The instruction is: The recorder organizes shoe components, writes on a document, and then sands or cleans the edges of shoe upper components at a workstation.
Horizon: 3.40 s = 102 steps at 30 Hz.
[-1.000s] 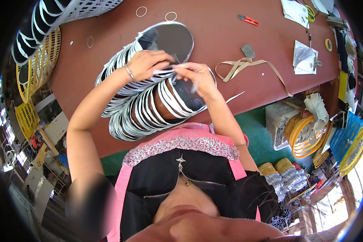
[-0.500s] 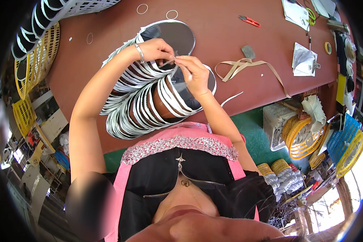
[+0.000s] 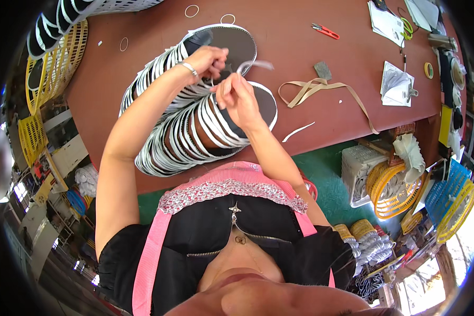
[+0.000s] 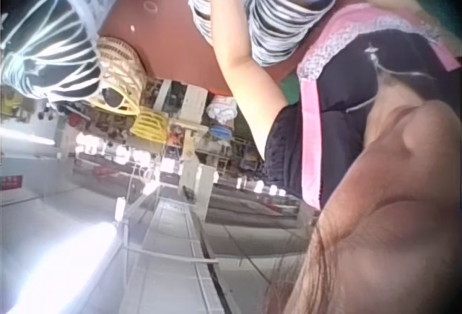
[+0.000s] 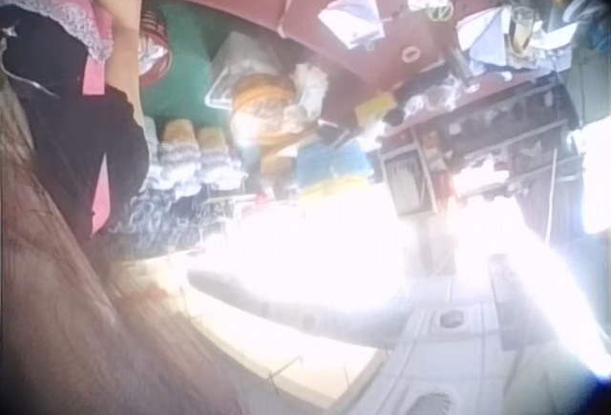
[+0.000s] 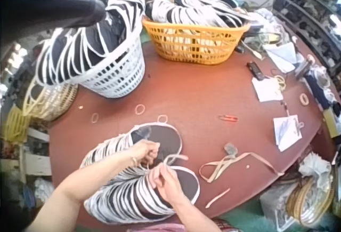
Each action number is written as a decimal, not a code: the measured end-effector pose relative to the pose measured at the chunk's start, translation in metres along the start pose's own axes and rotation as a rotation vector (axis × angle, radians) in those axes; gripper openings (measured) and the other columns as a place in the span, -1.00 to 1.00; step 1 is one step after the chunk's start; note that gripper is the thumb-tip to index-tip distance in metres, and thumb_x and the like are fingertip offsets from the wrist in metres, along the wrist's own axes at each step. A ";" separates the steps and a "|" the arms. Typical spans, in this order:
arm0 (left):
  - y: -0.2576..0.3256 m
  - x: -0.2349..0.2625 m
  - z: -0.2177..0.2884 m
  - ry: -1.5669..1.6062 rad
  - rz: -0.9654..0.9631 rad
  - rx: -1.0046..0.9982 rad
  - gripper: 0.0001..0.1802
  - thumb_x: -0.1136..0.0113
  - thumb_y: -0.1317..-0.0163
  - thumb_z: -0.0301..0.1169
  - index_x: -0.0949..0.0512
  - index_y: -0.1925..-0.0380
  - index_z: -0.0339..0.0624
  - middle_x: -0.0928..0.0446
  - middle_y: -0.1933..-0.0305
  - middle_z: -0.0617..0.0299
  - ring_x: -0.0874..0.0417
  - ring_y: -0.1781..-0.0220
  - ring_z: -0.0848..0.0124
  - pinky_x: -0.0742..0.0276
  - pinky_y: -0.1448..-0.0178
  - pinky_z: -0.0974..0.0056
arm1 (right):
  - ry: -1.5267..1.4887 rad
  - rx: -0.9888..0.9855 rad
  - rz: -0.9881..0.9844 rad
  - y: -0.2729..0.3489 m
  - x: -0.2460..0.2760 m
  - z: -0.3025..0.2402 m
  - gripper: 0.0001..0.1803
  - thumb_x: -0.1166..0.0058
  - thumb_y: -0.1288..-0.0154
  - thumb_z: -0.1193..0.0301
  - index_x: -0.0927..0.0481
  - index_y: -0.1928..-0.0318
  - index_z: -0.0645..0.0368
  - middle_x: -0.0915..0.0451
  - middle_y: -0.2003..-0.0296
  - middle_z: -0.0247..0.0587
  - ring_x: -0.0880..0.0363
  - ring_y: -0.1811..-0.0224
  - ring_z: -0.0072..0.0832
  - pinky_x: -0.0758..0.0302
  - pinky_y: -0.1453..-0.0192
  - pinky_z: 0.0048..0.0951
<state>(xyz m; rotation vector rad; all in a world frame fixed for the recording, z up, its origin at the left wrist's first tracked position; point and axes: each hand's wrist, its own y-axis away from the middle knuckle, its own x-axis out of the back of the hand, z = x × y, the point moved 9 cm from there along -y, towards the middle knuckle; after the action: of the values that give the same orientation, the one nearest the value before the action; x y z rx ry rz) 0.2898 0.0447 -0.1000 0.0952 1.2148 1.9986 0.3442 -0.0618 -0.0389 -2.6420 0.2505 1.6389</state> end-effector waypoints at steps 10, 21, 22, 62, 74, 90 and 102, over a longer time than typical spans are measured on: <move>0.053 0.082 0.054 -0.493 0.694 -0.307 -0.53 -0.05 -0.42 -0.03 -0.54 0.51 -0.19 -0.38 0.68 0.36 -0.36 0.74 0.51 -0.32 0.64 0.33 | 0.313 -0.379 -0.002 0.135 -0.053 -0.064 -0.53 0.10 -0.49 0.32 -0.23 0.63 0.18 -0.20 0.62 -0.39 -0.08 0.50 -0.54 -0.08 0.31 -0.43; 0.085 -0.062 0.123 -0.893 0.541 -0.903 -0.47 -0.10 -0.40 0.06 -0.64 0.44 -0.21 -0.43 0.67 0.24 -0.52 0.61 0.43 -0.51 0.42 0.24 | 0.060 0.118 0.301 0.130 0.020 -0.188 -0.53 0.23 -0.54 0.21 -0.20 0.61 0.00 -0.13 0.75 -0.40 -0.09 0.67 -0.47 -0.28 0.13 -0.27; 0.087 -0.097 0.112 -1.163 0.366 -0.769 -0.44 -0.08 -0.38 0.09 -0.65 0.43 -0.22 -0.50 0.64 0.15 -0.60 0.54 0.32 -0.55 0.33 0.19 | 0.110 0.144 0.248 0.114 0.015 -0.200 -0.53 0.24 -0.57 0.18 -0.22 0.58 0.01 -0.15 0.74 -0.41 -0.10 0.66 -0.48 -0.29 0.12 -0.26; 0.034 -0.077 0.043 -1.256 -0.134 -0.416 -0.75 -0.30 -0.11 -0.38 -0.75 0.18 -0.09 -0.74 0.28 0.12 -0.76 0.21 0.23 -0.60 0.10 0.21 | 1.719 0.561 0.180 0.019 -0.013 -0.075 -0.82 -0.26 -0.01 0.63 -0.60 0.39 0.08 -0.59 0.36 -0.30 -0.60 0.46 -0.29 -0.53 0.38 -0.33; 0.029 -0.074 0.044 -1.694 0.449 -0.441 -0.83 -0.21 -0.04 -0.34 -0.70 0.33 0.08 -0.70 0.36 0.07 -0.76 0.23 0.08 -0.63 0.18 -0.01 | 1.649 0.539 -0.324 0.035 -0.040 -0.068 -0.84 -0.24 -0.08 0.66 -0.67 0.31 0.17 -0.68 0.31 -0.18 -0.69 0.27 -0.23 -0.60 0.20 -0.32; 0.279 0.138 -0.277 -0.084 1.424 -0.226 -0.34 0.02 -0.36 0.22 -0.64 0.23 -0.22 -0.65 0.18 -0.12 -0.63 0.00 -0.03 -0.46 -0.14 0.07 | 1.540 -0.341 -0.300 0.045 -0.021 -0.025 0.05 -0.40 -0.13 0.15 -0.07 -0.47 0.33 -0.53 -0.15 0.36 -0.52 -0.24 0.11 -0.43 -0.26 -0.20; 0.284 0.041 -0.345 0.137 1.573 -0.512 -0.47 -0.18 -0.35 -0.09 -0.46 -0.15 -0.24 -0.57 -0.08 -0.07 -0.57 -0.11 -0.04 -0.42 -0.27 0.03 | 2.283 0.264 -0.314 0.032 -0.043 -0.050 -0.28 -0.19 -0.31 0.05 -0.35 -0.36 0.16 -0.57 0.01 -0.06 -0.54 -0.06 -0.13 -0.40 -0.09 -0.05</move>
<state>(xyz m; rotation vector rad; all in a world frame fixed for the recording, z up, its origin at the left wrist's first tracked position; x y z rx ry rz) -0.0511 -0.2457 -0.0777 0.8815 0.5588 3.6190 0.3647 -0.0934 0.0238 -2.4481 -0.0235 -1.6816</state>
